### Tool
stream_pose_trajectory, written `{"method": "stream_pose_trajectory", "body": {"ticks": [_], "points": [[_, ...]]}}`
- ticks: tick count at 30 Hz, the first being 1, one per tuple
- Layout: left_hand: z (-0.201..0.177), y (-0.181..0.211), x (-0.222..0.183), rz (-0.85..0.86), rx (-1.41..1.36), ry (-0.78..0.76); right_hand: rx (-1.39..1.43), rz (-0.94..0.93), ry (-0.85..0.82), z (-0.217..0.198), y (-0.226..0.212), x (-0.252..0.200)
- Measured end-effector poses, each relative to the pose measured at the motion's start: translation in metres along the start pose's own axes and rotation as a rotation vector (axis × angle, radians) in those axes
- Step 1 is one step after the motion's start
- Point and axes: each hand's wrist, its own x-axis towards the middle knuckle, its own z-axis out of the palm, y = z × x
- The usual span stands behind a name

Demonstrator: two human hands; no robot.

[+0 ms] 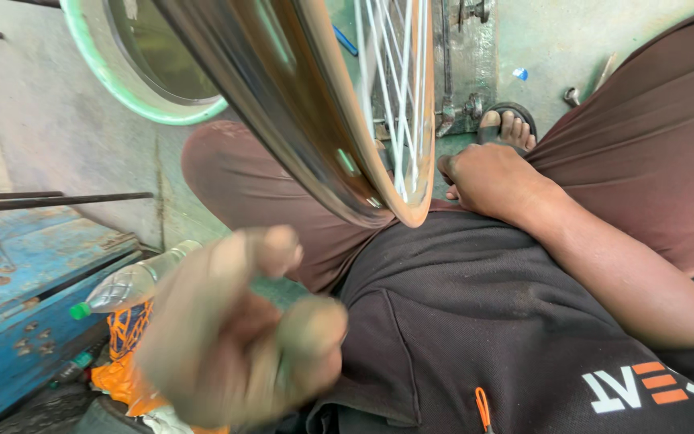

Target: The person is repairing a bicycle wheel by threading and tightening spoke nipples onto spokes through the rim. They rotate the wheel on a stand and use their hands to twist the nipples into place.

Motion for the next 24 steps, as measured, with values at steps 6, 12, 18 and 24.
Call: {"method": "stream_pose_trajectory", "body": {"ticks": [6,12,18,24], "points": [[0.022,-0.036,-0.026,-0.046,0.098,-0.174,0.026,0.006,-0.002,-0.002,-0.002,-0.001],[0.068,-0.074,-0.040,0.070,0.247,-0.434,0.009,-0.012,0.000,0.000,0.003,0.002],[0.074,-0.093,-0.043,-0.216,0.050,-0.451,-0.011,0.002,-0.028,0.002,0.004,0.005],[0.068,-0.088,-0.035,-0.220,0.138,-0.247,0.015,0.008,-0.037,0.002,0.006,0.006]]}}
